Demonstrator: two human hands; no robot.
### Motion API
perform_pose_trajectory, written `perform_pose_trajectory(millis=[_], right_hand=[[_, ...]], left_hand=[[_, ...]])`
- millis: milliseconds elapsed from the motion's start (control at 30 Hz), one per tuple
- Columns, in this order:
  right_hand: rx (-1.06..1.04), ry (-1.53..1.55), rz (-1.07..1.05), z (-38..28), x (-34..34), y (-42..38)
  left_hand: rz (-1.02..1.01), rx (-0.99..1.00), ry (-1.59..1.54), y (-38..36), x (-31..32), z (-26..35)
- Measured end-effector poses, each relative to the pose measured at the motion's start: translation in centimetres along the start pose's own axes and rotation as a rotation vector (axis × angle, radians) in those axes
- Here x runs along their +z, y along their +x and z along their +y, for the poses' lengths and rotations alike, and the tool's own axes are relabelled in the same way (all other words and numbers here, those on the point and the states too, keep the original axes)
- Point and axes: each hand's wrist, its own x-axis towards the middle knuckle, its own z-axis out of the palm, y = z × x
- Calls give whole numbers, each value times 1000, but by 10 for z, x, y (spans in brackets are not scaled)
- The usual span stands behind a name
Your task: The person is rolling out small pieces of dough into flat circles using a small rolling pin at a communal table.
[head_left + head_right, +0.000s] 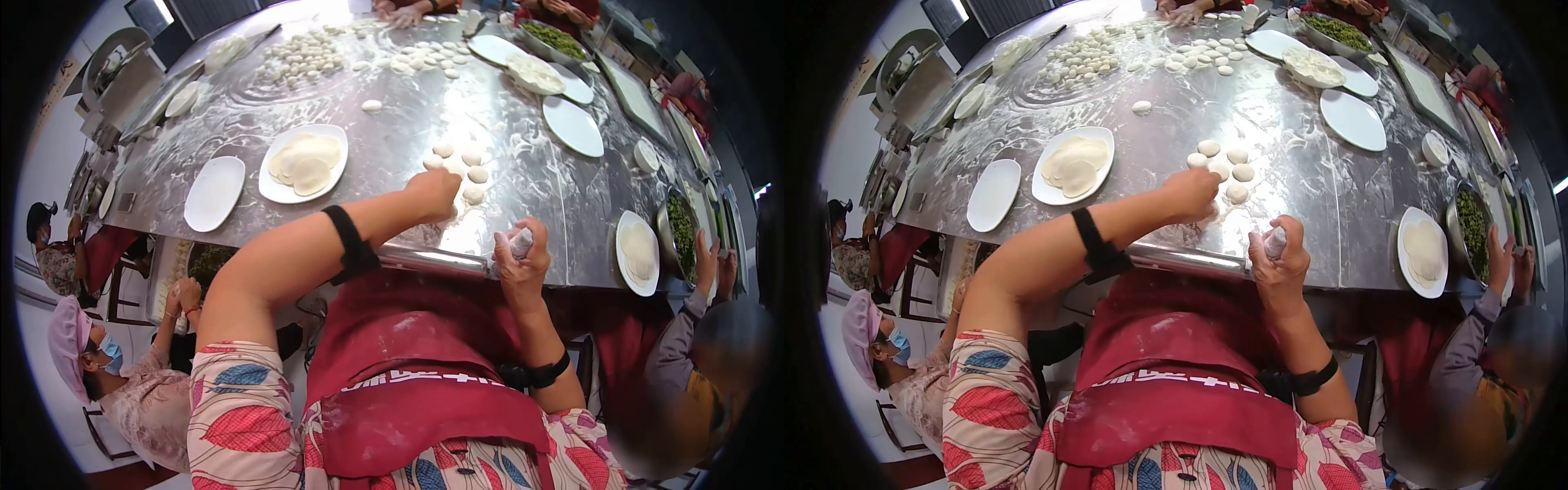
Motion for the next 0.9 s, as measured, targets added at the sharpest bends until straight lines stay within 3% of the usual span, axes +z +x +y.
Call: perform_pose_trajectory(millis=[67, 167, 267, 367, 533, 600, 733, 767, 833, 900], right_hand=[[9, 7, -17, -1, 0, 3], [-13, 4, -28, -6, 4, 25], [-186, -86, -37, -8, 16, 60], [12, -104, -99, 13, 24, 65], [51, -13, -35, 4, 10, 23], [-18, -90, -3, 19, 19, 38], [61, -110, -67, 29, 40, 76], [2, -143, -45, 29, 37, 73], [-122, -206, -13, 26, 20, 49], [19, -110, -51, 2, 6, 23]], left_hand=[[-101, -98, -109, -13, -9, 3], [-64, -120, -253, -17, -1, -12], [-121, -107, -362, -13, -4, -16], [-169, -82, -388, -15, -1, -12], [-74, -230, -514, -26, 6, -18], [-67, -196, -428, -30, 9, -10], [72, -103, -312, -13, 8, -1], [-22, -101, -383, -10, 7, -2], [-13, -52, -323, -17, 5, -5], [63, -95, -367, -30, 5, -11]])
